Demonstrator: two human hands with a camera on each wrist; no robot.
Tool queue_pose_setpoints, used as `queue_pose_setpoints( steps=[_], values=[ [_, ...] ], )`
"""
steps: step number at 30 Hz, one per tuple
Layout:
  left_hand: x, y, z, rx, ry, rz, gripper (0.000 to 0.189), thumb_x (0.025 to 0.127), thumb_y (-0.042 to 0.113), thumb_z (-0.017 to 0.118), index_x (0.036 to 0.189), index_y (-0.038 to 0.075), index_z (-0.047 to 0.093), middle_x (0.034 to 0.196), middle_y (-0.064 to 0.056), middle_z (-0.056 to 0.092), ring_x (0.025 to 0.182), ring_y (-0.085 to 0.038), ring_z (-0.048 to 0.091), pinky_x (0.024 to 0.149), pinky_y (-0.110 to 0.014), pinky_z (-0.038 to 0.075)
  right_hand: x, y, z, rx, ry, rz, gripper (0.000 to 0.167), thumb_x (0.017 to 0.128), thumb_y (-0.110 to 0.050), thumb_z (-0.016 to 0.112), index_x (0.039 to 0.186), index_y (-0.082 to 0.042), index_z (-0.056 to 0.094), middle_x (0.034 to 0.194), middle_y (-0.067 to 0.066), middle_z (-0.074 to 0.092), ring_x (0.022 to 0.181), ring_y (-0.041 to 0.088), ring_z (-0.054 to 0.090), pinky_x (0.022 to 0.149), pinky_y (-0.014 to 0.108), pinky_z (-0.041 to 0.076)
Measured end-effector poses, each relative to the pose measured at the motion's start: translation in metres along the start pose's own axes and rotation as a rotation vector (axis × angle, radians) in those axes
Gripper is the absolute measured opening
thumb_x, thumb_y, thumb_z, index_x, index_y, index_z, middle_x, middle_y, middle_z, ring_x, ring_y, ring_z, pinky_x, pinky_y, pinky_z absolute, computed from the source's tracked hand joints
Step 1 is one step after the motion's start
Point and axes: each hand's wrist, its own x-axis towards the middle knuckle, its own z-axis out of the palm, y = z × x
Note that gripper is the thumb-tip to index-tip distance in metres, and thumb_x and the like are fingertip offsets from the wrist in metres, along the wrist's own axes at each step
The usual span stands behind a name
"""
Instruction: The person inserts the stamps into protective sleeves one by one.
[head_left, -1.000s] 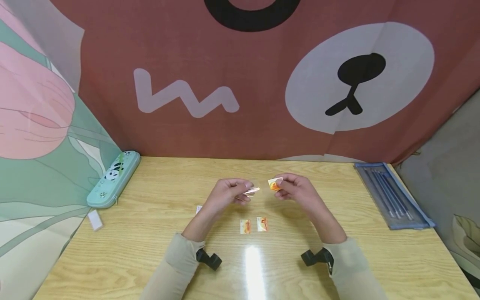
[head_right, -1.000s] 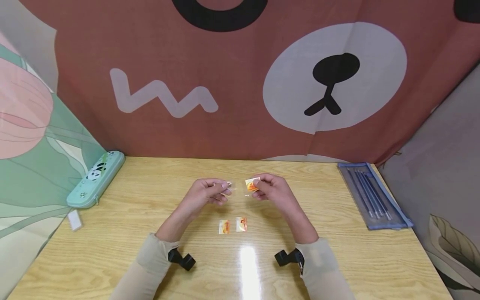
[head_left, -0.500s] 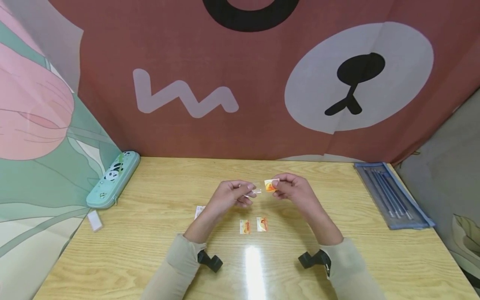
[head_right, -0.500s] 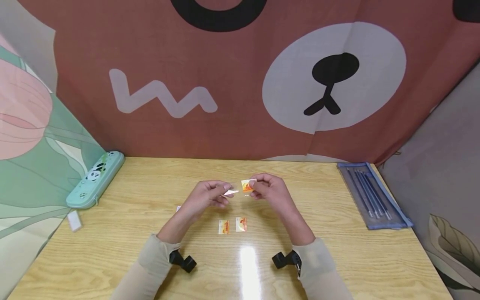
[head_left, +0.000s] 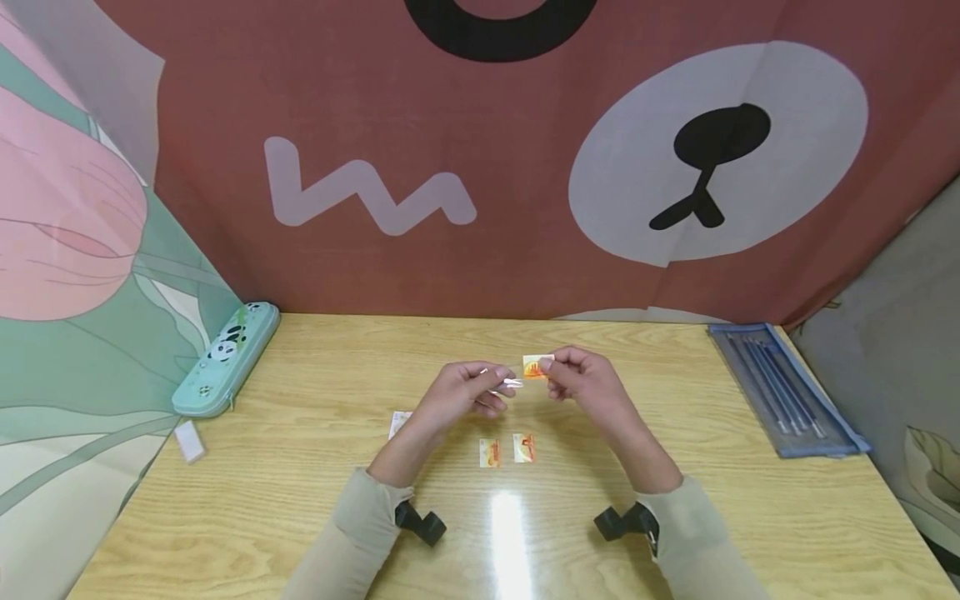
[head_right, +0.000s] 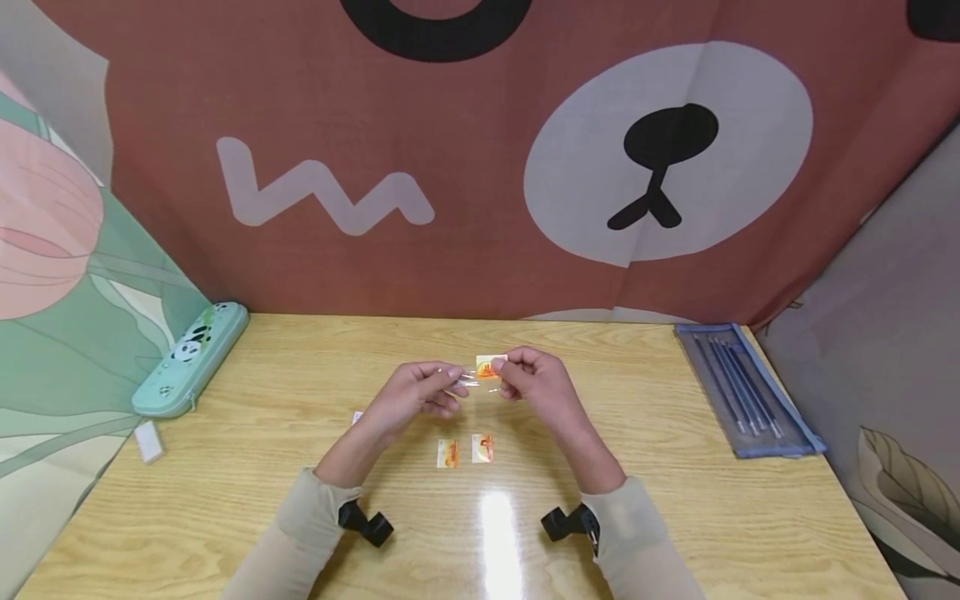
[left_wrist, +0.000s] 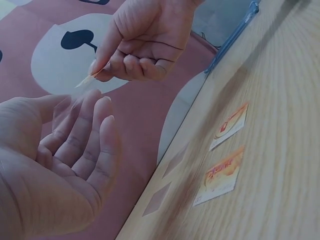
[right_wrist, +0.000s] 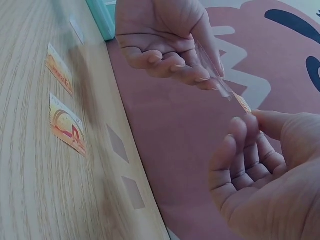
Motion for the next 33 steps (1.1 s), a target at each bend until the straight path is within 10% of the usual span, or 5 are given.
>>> queue_pose_setpoints(
  steps=[33],
  values=[
    [0.0021,-0.0016,0.0005,-0.085,0.117,-0.002,0.036,0.100,0.033,0.065,0.109,0.000,0.073,0.088,-0.003,0.078,0.066,-0.013,0.072,0.068,-0.035,0.064,-0.0016,-0.0024,0.0084,0.010,0.007,0.020,0.030,0.103,-0.029,0.061,0.100,0.001,0.063,0.080,0.000,0.066,0.071,0.011,0.062,0.072,0.032,0.060]
  ],
)
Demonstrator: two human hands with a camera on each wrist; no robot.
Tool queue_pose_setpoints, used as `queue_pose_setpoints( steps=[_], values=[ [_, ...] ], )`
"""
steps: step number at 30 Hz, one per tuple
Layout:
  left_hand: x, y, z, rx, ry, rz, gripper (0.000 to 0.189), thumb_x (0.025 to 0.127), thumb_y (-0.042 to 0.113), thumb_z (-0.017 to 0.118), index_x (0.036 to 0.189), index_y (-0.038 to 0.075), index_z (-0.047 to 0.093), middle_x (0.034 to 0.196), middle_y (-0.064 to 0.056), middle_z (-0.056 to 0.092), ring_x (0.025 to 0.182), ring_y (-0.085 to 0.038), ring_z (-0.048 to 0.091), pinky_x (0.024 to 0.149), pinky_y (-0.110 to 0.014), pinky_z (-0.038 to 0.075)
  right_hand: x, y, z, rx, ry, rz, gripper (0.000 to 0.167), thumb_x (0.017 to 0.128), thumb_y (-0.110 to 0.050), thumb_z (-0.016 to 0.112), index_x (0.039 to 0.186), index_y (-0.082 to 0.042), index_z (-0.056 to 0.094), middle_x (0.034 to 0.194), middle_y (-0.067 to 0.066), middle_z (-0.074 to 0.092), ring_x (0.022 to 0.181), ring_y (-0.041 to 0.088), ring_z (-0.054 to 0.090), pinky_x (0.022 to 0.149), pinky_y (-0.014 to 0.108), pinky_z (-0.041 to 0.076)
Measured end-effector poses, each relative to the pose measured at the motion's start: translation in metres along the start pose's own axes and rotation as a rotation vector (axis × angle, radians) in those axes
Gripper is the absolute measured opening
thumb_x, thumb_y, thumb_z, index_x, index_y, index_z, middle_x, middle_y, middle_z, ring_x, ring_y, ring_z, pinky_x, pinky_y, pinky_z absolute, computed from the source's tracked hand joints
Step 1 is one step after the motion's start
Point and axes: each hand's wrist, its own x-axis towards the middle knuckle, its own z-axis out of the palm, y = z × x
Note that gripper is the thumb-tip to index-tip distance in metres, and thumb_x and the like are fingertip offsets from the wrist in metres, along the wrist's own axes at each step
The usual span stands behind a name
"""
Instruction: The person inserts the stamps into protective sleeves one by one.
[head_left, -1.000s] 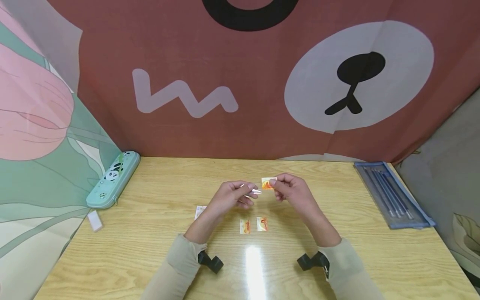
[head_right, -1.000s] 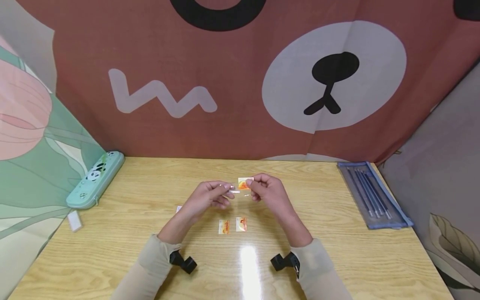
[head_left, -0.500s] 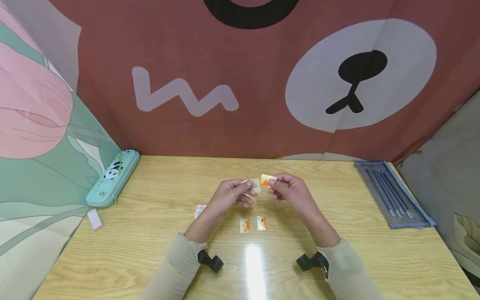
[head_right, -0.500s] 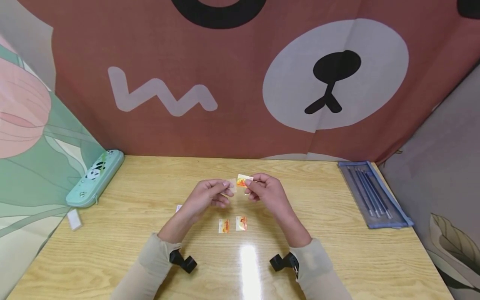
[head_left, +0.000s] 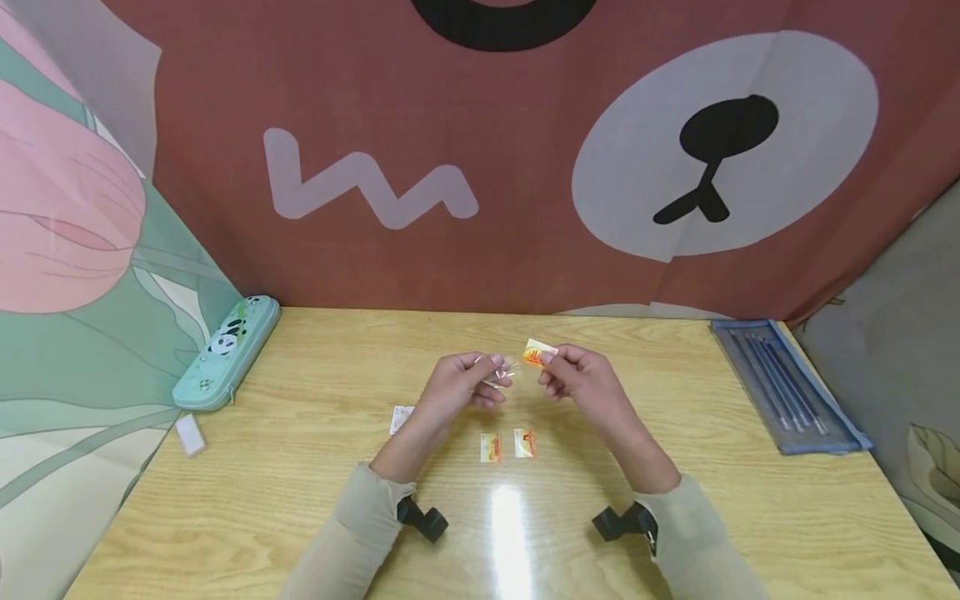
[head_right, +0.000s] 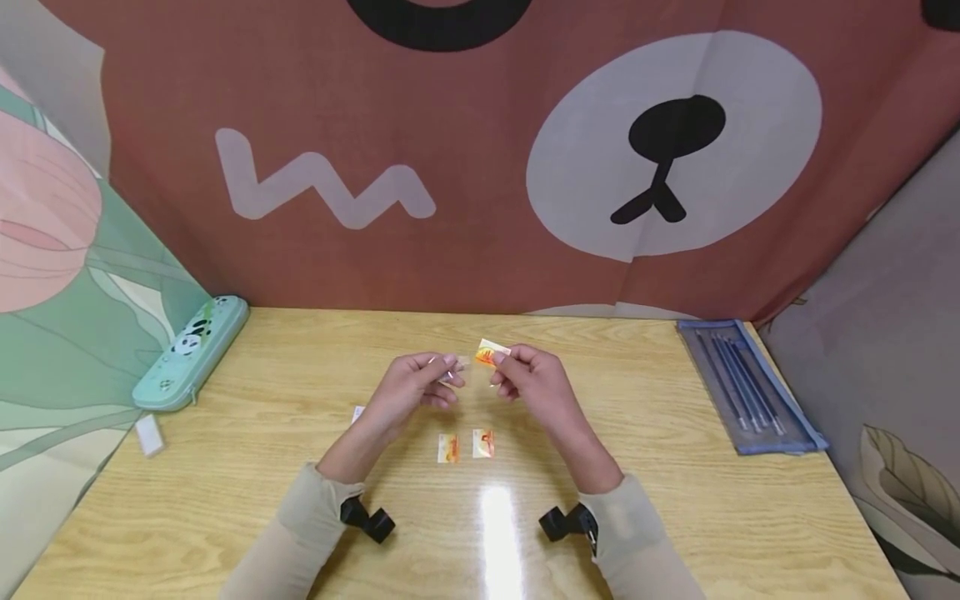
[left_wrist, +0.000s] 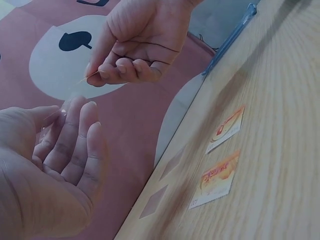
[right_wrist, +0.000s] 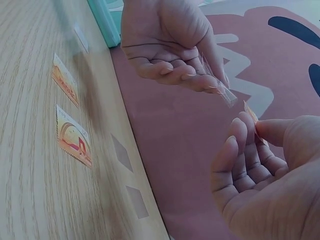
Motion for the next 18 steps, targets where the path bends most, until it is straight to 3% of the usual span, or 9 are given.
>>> queue_pose_setpoints(
  steps=[8,14,18],
  values=[
    [-0.0003,0.0015,-0.0006,0.002,-0.013,0.011,0.045,0.100,0.034,0.065,0.117,-0.007,0.069,0.084,0.001,0.076,0.066,-0.010,0.072,0.067,-0.030,0.063,0.0002,-0.0016,0.0025,-0.009,0.006,0.001,0.031,0.104,-0.030,0.059,0.095,0.000,0.064,0.078,0.000,0.065,0.070,0.012,0.061,0.072,0.032,0.060],
    [-0.0003,0.0013,-0.0013,0.018,-0.025,0.007,0.048,0.100,0.035,0.064,0.119,-0.009,0.067,0.082,0.002,0.075,0.066,-0.010,0.071,0.074,-0.039,0.064,-0.0003,0.0007,0.0049,-0.035,-0.008,0.000,0.036,0.105,-0.030,0.057,0.091,0.002,0.066,0.077,0.001,0.066,0.070,0.014,0.061,0.073,0.034,0.060],
    [-0.0001,0.0015,-0.0010,0.016,-0.028,0.011,0.048,0.100,0.036,0.064,0.119,-0.008,0.068,0.082,0.003,0.075,0.066,-0.010,0.071,0.074,-0.039,0.064,-0.0013,0.0007,0.0061,-0.030,-0.016,-0.005,0.037,0.106,-0.030,0.056,0.090,0.001,0.068,0.077,0.005,0.066,0.069,0.014,0.061,0.071,0.034,0.060]
  ],
)
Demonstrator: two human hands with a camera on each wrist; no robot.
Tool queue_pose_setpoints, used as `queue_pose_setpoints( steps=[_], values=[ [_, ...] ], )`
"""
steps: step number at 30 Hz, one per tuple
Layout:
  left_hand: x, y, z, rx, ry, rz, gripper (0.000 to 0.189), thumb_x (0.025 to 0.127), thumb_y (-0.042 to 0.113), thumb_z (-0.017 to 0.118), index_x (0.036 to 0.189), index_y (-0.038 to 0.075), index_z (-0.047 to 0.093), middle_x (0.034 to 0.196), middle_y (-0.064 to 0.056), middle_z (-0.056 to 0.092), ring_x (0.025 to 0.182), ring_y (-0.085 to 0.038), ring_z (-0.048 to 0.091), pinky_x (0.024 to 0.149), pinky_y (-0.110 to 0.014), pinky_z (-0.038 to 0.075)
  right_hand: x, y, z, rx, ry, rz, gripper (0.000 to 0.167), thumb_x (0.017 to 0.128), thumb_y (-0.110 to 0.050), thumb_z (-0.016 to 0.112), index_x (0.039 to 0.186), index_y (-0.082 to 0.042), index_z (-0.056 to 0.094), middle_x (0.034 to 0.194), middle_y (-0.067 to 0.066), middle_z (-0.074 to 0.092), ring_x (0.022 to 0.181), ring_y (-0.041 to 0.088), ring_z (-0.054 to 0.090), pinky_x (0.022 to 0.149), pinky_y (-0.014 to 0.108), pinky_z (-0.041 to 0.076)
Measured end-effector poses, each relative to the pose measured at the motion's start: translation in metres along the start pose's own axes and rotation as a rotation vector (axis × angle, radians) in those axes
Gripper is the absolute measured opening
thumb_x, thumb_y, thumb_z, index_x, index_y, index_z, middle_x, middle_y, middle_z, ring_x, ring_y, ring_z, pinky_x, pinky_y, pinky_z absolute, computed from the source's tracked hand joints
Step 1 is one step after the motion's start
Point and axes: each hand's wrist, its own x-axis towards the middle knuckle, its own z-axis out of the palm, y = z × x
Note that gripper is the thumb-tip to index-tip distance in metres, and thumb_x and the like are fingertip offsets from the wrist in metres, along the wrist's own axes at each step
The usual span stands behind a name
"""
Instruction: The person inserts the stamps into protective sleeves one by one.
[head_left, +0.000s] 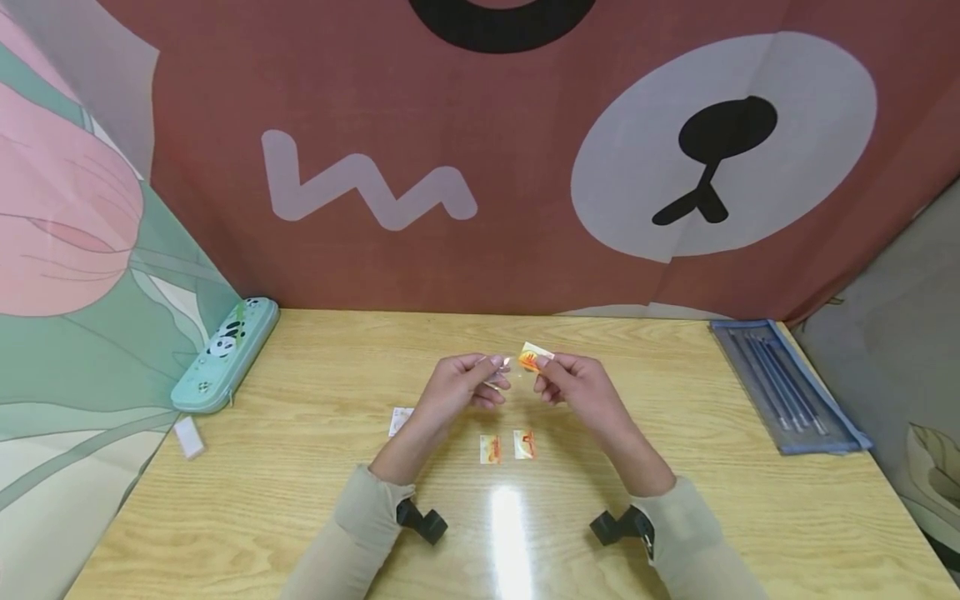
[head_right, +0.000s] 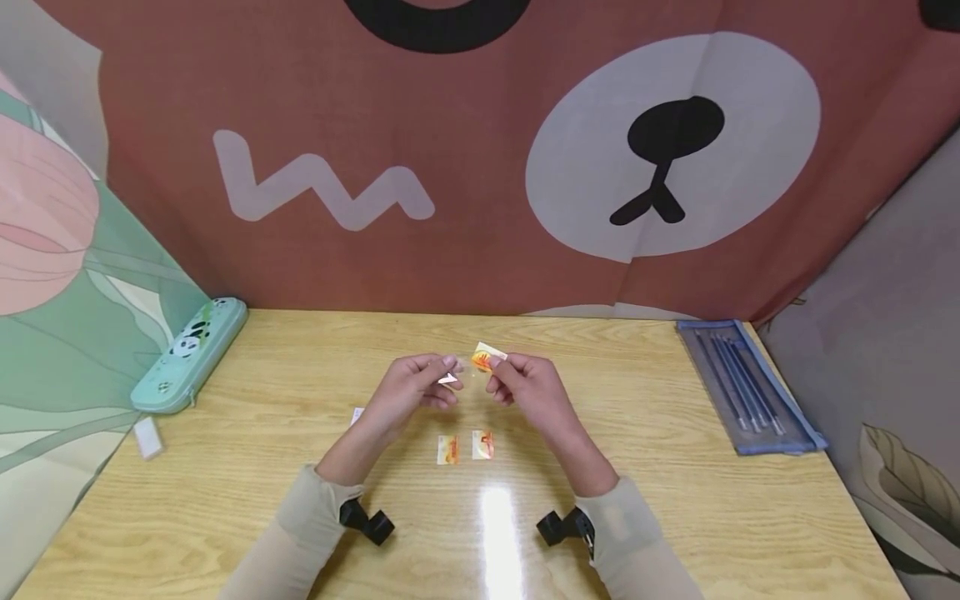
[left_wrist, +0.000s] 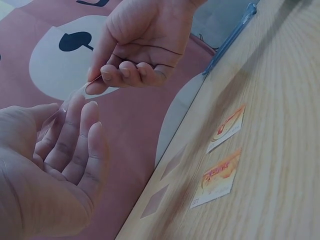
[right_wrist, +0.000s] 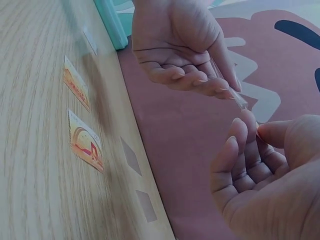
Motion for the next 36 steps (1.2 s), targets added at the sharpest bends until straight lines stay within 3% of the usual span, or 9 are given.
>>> queue_pose_setpoints(
  steps=[5,10,14,21,26,29,32,36],
  values=[
    [0.0003,-0.0013,0.0005,0.006,-0.001,0.009,0.042,0.100,0.036,0.064,0.112,-0.004,0.072,0.081,0.001,0.075,0.067,-0.011,0.072,0.071,-0.036,0.064,-0.0005,0.0008,0.0000,0.024,-0.015,0.001,0.042,0.107,-0.032,0.053,0.086,0.002,0.066,0.076,0.009,0.065,0.068,0.016,0.061,0.070,0.035,0.060],
    [0.0002,-0.0021,0.0005,0.008,0.000,0.023,0.040,0.100,0.035,0.064,0.108,-0.003,0.072,0.079,0.001,0.074,0.067,-0.011,0.071,0.069,-0.035,0.064,-0.0009,0.0010,-0.0004,0.028,-0.030,-0.007,0.041,0.107,-0.032,0.051,0.091,0.002,0.068,0.075,0.003,0.064,0.068,0.015,0.061,0.070,0.034,0.060],
    [-0.0005,-0.0009,0.0005,0.008,0.000,0.031,0.044,0.101,0.034,0.063,0.112,-0.008,0.070,0.078,0.003,0.073,0.066,-0.010,0.071,0.066,-0.030,0.063,-0.0011,0.0011,-0.0004,0.027,-0.034,-0.012,0.043,0.108,-0.031,0.051,0.092,0.006,0.067,0.074,0.001,0.064,0.069,0.016,0.062,0.070,0.034,0.060],
    [-0.0021,0.0013,0.0006,-0.002,0.000,0.016,0.047,0.102,0.035,0.062,0.118,-0.009,0.067,0.078,0.004,0.073,0.066,-0.009,0.071,0.065,-0.029,0.062,-0.0006,0.0026,0.0009,0.054,-0.061,-0.014,0.042,0.108,-0.030,0.050,0.110,0.007,0.071,0.075,-0.002,0.064,0.066,0.010,0.059,0.069,0.031,0.059],
    [-0.0019,0.0011,0.0007,-0.006,0.004,0.014,0.048,0.101,0.037,0.063,0.117,-0.009,0.068,0.079,0.004,0.074,0.066,-0.010,0.071,0.065,-0.029,0.062,-0.0008,0.0039,0.0007,0.040,-0.056,-0.024,0.042,0.107,-0.029,0.052,0.104,0.008,0.070,0.076,-0.001,0.066,0.068,0.011,0.062,0.070,0.034,0.061],
    [-0.0017,0.0007,0.0007,-0.006,0.014,0.008,0.047,0.101,0.037,0.064,0.117,-0.007,0.069,0.079,0.003,0.075,0.066,-0.010,0.072,0.066,-0.030,0.063,-0.0005,0.0041,0.0005,0.056,-0.064,-0.026,0.039,0.106,-0.024,0.055,0.107,0.012,0.069,0.084,0.005,0.073,0.076,0.014,0.070,0.078,0.038,0.064],
    [-0.0016,0.0009,0.0008,-0.002,0.028,0.007,0.042,0.100,0.035,0.065,0.113,-0.005,0.070,0.079,0.001,0.075,0.065,-0.010,0.071,0.065,-0.030,0.063,-0.0002,0.0037,0.0004,0.093,-0.078,-0.028,0.034,0.104,-0.017,0.058,0.114,0.014,0.067,0.099,0.019,0.076,0.089,0.022,0.076,0.085,0.040,0.063],
    [-0.0009,-0.0002,0.0003,0.020,0.027,0.016,0.041,0.099,0.034,0.066,0.105,-0.006,0.070,0.078,0.002,0.074,0.065,-0.010,0.071,0.065,-0.029,0.062,0.0002,0.0033,-0.0007,0.123,-0.081,-0.039,0.030,0.102,-0.010,0.059,0.122,0.011,0.065,0.110,0.030,0.072,0.093,0.021,0.076,0.086,0.036,0.063]
  ],
)
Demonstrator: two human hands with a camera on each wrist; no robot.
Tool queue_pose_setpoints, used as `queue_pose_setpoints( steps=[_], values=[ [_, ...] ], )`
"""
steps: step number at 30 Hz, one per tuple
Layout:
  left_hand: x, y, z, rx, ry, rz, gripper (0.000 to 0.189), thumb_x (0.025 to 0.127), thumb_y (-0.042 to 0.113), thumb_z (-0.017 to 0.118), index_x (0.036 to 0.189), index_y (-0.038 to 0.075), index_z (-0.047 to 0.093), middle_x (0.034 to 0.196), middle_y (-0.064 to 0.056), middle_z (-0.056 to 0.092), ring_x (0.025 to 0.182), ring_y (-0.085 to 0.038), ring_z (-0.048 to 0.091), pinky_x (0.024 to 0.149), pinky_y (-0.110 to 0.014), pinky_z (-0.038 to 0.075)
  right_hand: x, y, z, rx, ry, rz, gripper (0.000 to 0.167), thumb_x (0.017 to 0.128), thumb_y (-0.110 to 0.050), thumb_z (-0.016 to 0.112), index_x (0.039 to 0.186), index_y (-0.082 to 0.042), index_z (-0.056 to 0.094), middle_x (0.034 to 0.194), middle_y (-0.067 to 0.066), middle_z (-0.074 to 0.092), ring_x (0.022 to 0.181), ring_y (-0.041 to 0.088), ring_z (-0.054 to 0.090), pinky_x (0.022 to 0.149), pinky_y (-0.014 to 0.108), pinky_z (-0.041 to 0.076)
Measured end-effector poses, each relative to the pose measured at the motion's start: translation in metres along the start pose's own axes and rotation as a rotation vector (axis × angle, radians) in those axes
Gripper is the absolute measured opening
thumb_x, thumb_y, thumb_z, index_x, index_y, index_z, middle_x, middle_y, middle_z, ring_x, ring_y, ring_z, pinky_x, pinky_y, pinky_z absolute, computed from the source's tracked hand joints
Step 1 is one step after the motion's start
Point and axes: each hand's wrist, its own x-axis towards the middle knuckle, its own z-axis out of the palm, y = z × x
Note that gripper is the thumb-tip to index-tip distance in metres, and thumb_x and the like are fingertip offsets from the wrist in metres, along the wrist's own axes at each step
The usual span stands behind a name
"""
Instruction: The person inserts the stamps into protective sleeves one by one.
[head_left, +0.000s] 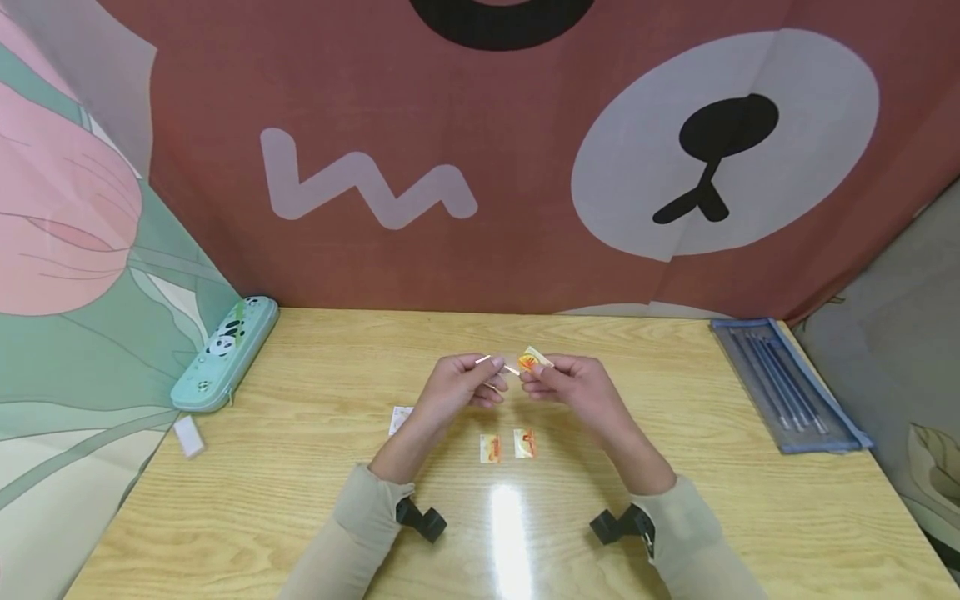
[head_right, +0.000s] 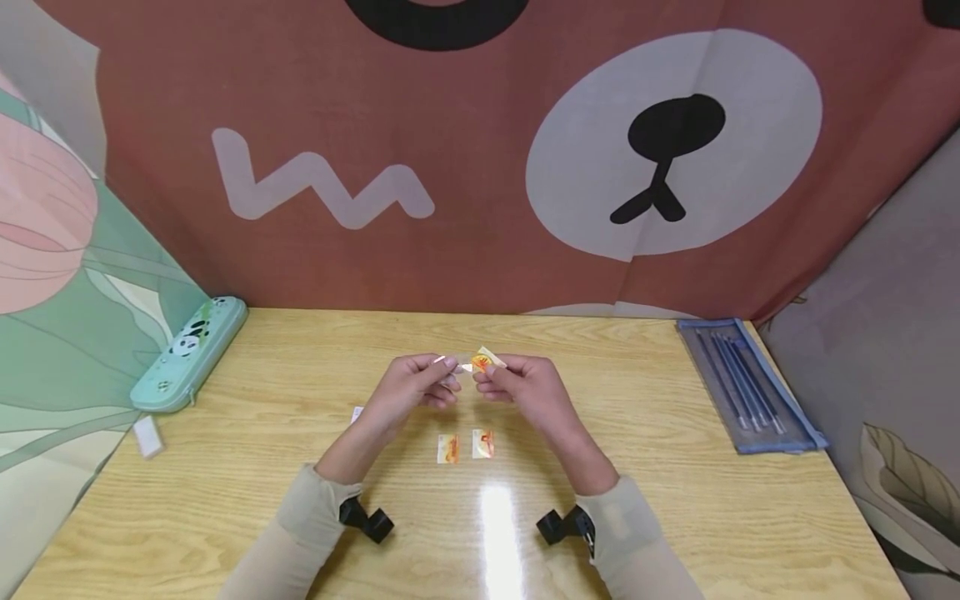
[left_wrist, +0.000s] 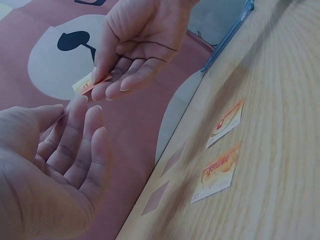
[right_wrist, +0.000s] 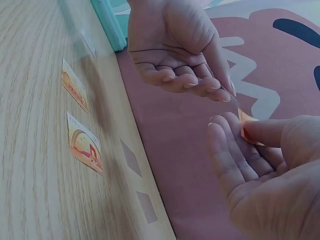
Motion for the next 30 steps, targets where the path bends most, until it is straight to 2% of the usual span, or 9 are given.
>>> queue_pose_setpoints(
  steps=[4,8,11,17,20,24,30],
  values=[
    [0.0001,-0.0006,0.0002,0.007,-0.005,0.003,0.038,0.100,0.034,0.065,0.104,-0.003,0.072,0.077,0.004,0.074,0.066,-0.010,0.071,0.066,-0.030,0.063,0.0001,-0.0016,-0.0009,0.003,0.011,-0.005,0.031,0.102,-0.010,0.058,0.128,0.007,0.062,0.104,0.021,0.075,0.088,0.014,0.075,0.085,0.034,0.063],
    [-0.0002,0.0005,0.0009,-0.009,0.000,-0.016,0.035,0.100,0.033,0.064,0.107,0.000,0.073,0.078,0.003,0.075,0.066,-0.010,0.071,0.065,-0.029,0.062,-0.0014,-0.0050,-0.0007,-0.008,0.032,-0.011,0.032,0.104,-0.013,0.055,0.128,0.006,0.063,0.103,0.016,0.075,0.089,0.015,0.074,0.084,0.032,0.063],
    [-0.0003,0.0011,0.0012,-0.026,-0.004,-0.032,0.034,0.100,0.030,0.065,0.110,-0.001,0.073,0.082,0.002,0.077,0.065,-0.010,0.072,0.067,-0.030,0.063,-0.0023,-0.0062,-0.0005,-0.020,0.048,-0.013,0.032,0.104,-0.015,0.056,0.126,0.006,0.065,0.105,0.016,0.073,0.091,0.019,0.073,0.084,0.031,0.063],
    [-0.0014,0.0029,0.0016,-0.046,-0.015,-0.018,0.030,0.101,0.023,0.062,0.109,-0.004,0.071,0.090,-0.001,0.076,0.065,-0.011,0.072,0.067,-0.032,0.064,-0.0023,-0.0065,-0.0008,-0.030,0.066,-0.007,0.031,0.102,-0.015,0.060,0.124,0.005,0.067,0.108,0.018,0.070,0.083,0.010,0.070,0.081,0.028,0.063],
    [-0.0018,0.0038,0.0025,-0.066,-0.020,-0.015,0.026,0.099,0.017,0.062,0.114,-0.004,0.069,0.091,-0.002,0.076,0.066,-0.012,0.072,0.068,-0.031,0.064,-0.0024,-0.0071,-0.0006,-0.020,0.073,-0.010,0.030,0.102,-0.014,0.060,0.124,0.005,0.066,0.106,0.016,0.070,0.082,0.009,0.068,0.079,0.028,0.063],
    [-0.0023,0.0043,0.0039,-0.104,-0.033,-0.007,0.028,0.096,0.012,0.066,0.119,-0.005,0.067,0.089,-0.003,0.076,0.069,-0.012,0.072,0.070,-0.030,0.064,-0.0025,-0.0081,-0.0004,-0.012,0.088,-0.007,0.029,0.101,-0.013,0.060,0.123,0.006,0.066,0.099,0.010,0.070,0.080,0.009,0.068,0.078,0.028,0.063],
    [-0.0039,0.0059,0.0048,-0.142,-0.038,0.012,0.029,0.096,0.013,0.069,0.115,-0.009,0.067,0.080,0.000,0.073,0.067,-0.010,0.070,0.067,-0.027,0.062,-0.0027,-0.0090,-0.0014,-0.029,0.104,-0.003,0.029,0.102,-0.015,0.060,0.122,0.005,0.066,0.091,0.001,0.067,0.079,0.009,0.067,0.076,0.027,0.063]
  ],
)
